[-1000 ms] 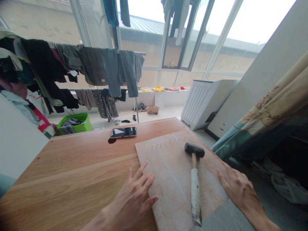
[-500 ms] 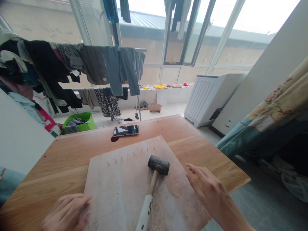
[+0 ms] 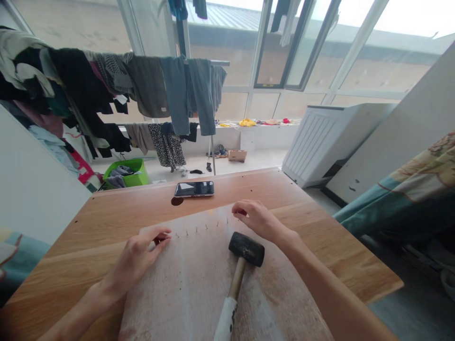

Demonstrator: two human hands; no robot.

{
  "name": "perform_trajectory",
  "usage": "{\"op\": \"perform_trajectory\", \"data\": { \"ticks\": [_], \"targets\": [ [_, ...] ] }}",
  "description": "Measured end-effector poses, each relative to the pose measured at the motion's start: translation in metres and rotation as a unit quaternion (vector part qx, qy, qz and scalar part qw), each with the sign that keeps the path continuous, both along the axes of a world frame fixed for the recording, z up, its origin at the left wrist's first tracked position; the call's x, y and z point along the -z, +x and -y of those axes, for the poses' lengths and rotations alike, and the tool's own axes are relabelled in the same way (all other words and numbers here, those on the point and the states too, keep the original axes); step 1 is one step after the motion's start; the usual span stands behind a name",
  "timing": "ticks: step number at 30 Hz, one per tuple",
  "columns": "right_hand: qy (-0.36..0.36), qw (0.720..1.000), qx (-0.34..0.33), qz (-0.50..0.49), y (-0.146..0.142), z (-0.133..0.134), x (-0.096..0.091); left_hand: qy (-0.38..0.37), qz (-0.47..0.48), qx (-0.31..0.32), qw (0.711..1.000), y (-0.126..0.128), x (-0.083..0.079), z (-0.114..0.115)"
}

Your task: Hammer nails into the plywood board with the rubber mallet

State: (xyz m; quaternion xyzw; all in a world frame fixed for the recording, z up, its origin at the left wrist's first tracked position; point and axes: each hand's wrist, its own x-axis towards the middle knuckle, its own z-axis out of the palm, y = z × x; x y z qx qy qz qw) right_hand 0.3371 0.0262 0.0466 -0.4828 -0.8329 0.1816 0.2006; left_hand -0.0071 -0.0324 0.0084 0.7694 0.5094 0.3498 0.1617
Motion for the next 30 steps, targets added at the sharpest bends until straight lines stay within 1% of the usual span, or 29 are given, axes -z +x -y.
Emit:
{"op": "perform_trajectory", "data": {
  "ticks": [3,5,7,12,13,18,24,27,30],
  "targets": [
    [-0.008,1.0,-0.018,0.008,-0.007,0.001,-0.001,-0.007,0.023,-0.024,0.999,0.002,0.002,-0.002],
    [-0.019,0.999,-0.046,0.017,-0.013,-0.001,-0.002,-0.013,0.029,-0.022,0.999,0.005,0.002,-0.004],
    [-0.025,0.997,-0.063,0.024,-0.018,-0.004,-0.003,-0.019,0.03,-0.013,0.999,0.009,0.001,-0.008],
    [-0.027,0.997,-0.06,0.034,-0.029,-0.008,-0.007,-0.037,0.034,0.046,0.998,0.02,0.0,-0.014],
    [-0.027,0.997,-0.062,0.039,-0.032,-0.008,-0.008,-0.034,0.036,0.048,0.998,0.021,0.0,-0.014],
    [-0.017,0.995,-0.066,0.07,-0.046,-0.009,-0.012,-0.007,0.066,-0.013,0.998,0.027,0.004,-0.014],
    [-0.002,0.994,-0.081,0.076,-0.06,-0.002,-0.019,-0.04,0.063,0.029,0.997,0.038,0.011,-0.02],
    [-0.003,0.991,-0.107,0.081,-0.072,0.0,-0.017,-0.03,0.069,0.019,0.997,0.041,0.011,-0.019],
    [0.001,0.989,-0.118,0.088,-0.08,0.0,-0.015,-0.016,0.091,-0.005,0.996,0.044,0.008,-0.018]
  ]
}}
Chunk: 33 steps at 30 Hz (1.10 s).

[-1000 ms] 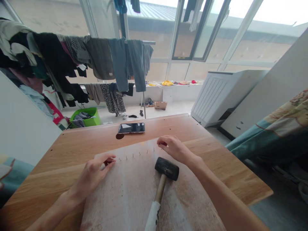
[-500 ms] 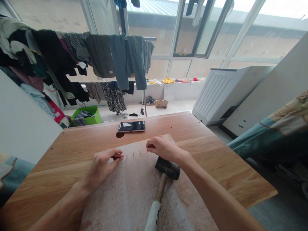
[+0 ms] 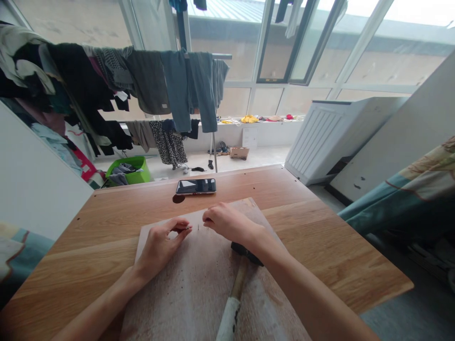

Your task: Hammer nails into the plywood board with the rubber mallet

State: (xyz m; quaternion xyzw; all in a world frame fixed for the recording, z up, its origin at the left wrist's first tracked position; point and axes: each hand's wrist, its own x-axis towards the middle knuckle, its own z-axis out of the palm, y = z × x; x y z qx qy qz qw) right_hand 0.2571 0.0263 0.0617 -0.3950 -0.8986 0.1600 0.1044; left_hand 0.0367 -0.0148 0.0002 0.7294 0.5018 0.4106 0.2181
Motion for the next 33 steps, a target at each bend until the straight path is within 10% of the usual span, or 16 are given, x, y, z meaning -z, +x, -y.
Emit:
{"op": "perform_trajectory", "data": {
  "ticks": [12,21,29,33],
  "targets": [
    [0.006,0.998,0.029,-0.049,0.015,0.019,-0.022,-0.031,0.003,0.042,0.999,0.023,-0.007,-0.009],
    [-0.11,0.99,-0.007,-0.085,0.032,0.055,-0.032,0.082,-0.194,0.127,0.969,-0.034,-0.031,0.043],
    [0.098,0.928,0.359,-0.024,0.153,0.106,0.053,0.202,-0.31,0.117,0.922,-0.094,-0.006,0.123],
    [0.077,0.928,0.363,-0.029,0.168,0.122,0.081,0.231,-0.34,0.105,0.906,-0.093,0.004,0.135]
  ]
}}
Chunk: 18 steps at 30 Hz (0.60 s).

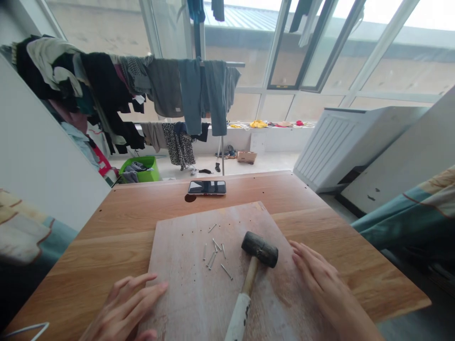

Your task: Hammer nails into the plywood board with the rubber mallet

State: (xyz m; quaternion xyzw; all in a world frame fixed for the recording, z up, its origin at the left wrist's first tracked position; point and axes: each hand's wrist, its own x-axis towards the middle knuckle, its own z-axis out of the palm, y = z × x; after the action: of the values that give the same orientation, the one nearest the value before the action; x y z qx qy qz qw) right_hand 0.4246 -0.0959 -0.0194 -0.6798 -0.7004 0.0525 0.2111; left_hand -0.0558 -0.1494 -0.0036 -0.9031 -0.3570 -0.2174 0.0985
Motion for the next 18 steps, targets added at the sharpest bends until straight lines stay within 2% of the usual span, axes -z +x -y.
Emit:
{"op": "perform_trajectory", "data": {
  "ticks": [3,6,12,15,18],
  "targets": [
    [0.051,0.998,-0.037,0.02,-0.021,0.01,-0.001,-0.013,0.03,-0.053,0.998,0.002,0.005,0.003],
    [0.061,0.994,-0.081,0.038,-0.048,0.015,-0.003,-0.035,0.061,-0.132,0.989,-0.013,0.007,0.01],
    [0.073,0.983,-0.166,0.037,-0.118,0.013,0.006,-0.058,0.058,-0.272,0.959,-0.092,0.007,0.033],
    [0.049,0.977,-0.208,0.008,-0.159,0.011,0.003,-0.062,0.084,-0.356,0.929,-0.127,0.008,0.043],
    [0.002,0.971,-0.235,-0.034,-0.191,0.011,-0.006,-0.066,0.114,-0.441,0.888,-0.147,0.005,0.046]
  ]
}}
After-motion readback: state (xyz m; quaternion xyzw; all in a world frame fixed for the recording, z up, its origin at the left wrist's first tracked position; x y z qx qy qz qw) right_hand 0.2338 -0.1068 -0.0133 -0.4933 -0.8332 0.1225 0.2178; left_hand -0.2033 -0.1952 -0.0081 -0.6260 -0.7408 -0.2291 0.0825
